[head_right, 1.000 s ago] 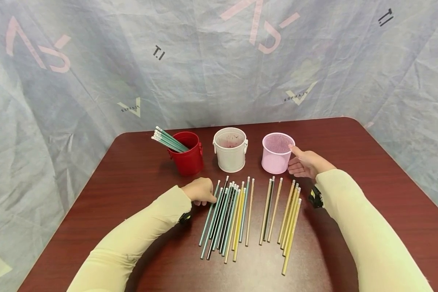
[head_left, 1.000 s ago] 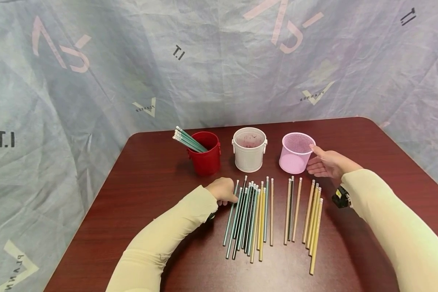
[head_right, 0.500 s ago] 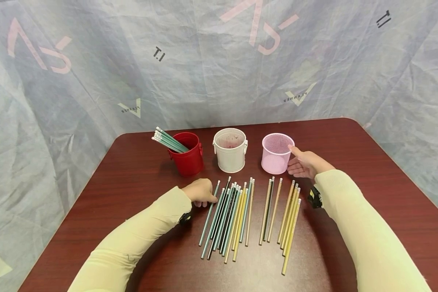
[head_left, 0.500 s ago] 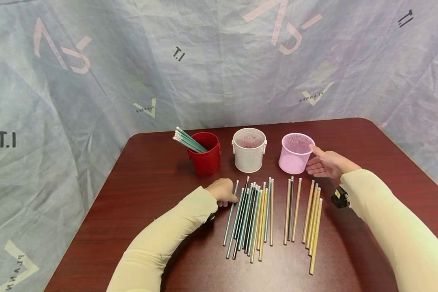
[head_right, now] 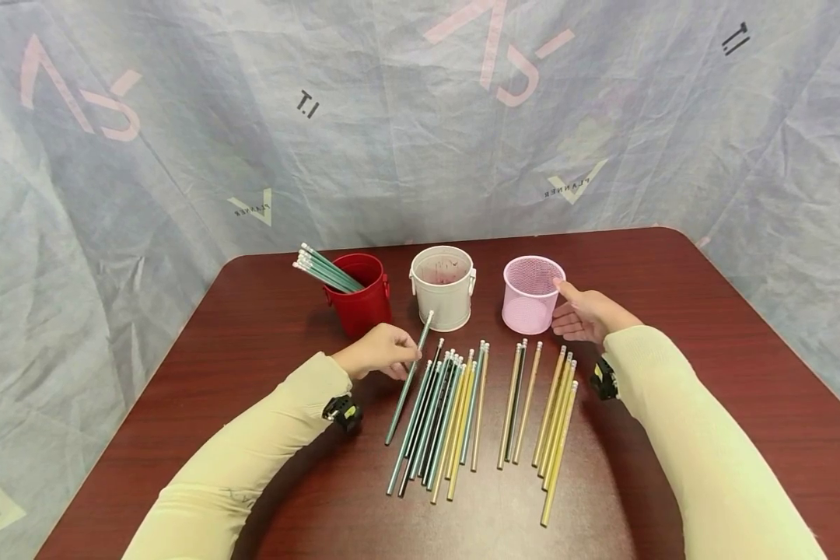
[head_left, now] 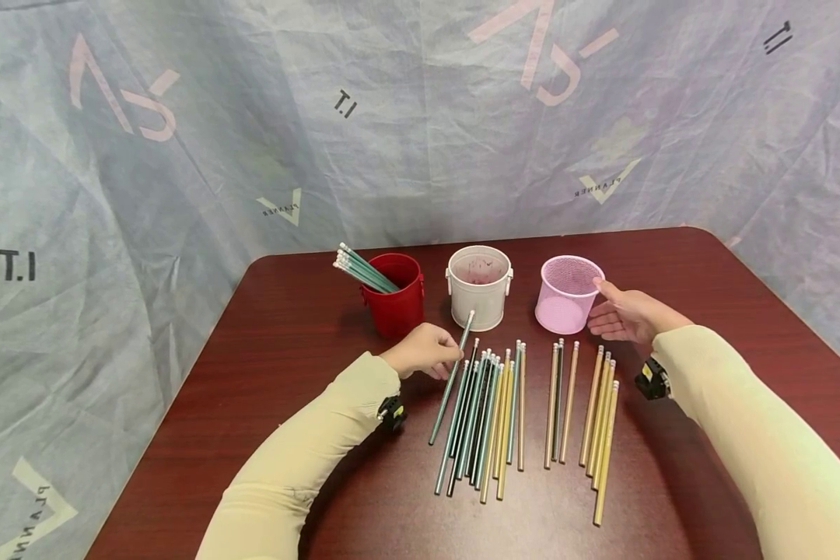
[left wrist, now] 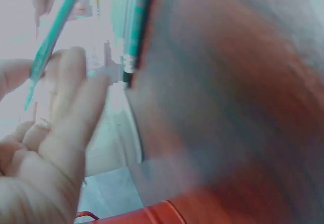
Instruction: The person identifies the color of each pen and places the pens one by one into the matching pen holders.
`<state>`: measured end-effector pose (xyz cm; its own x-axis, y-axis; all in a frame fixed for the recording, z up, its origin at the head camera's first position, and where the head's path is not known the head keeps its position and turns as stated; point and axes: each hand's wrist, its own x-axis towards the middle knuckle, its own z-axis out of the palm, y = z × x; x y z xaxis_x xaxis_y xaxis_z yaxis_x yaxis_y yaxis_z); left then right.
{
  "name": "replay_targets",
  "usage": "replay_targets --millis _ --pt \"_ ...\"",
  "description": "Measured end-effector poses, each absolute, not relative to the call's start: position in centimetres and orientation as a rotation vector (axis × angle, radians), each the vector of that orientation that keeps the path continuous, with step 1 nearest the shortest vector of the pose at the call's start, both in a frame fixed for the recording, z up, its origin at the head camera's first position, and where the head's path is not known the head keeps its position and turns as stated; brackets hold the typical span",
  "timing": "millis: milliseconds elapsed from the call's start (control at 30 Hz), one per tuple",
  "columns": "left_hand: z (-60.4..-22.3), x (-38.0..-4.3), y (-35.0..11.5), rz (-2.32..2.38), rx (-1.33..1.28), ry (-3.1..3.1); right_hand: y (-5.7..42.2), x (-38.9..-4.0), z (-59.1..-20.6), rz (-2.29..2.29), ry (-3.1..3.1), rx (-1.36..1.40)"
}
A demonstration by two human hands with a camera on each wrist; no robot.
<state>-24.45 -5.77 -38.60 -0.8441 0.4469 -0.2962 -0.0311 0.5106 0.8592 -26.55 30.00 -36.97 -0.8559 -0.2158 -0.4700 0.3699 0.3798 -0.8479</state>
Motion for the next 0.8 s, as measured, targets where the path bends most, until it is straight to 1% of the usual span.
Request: replay_targets --millis 200,467,600,800 --pt "-37.8 -24.2 -5.8 1.664 0.236 2.033 30.0 -26.5 -37.0 -1.505 2.118 0.141" --pt "-35.8 -23.8 -6.2 1.984 0.314 2.016 30.2 -26.5 -37.1 -1.534 2.088 0.142" --pt "-33.6 -24.1 -6.4 2.153 0.367 2.039 30.3 -26.6 -37.0 -1.52 2.098 0.136" --pt "-28.7 -24.8 -7.4 2.34 0.42 2.054 30.3 -26.6 -36.8 -1.466 2.133 0.097"
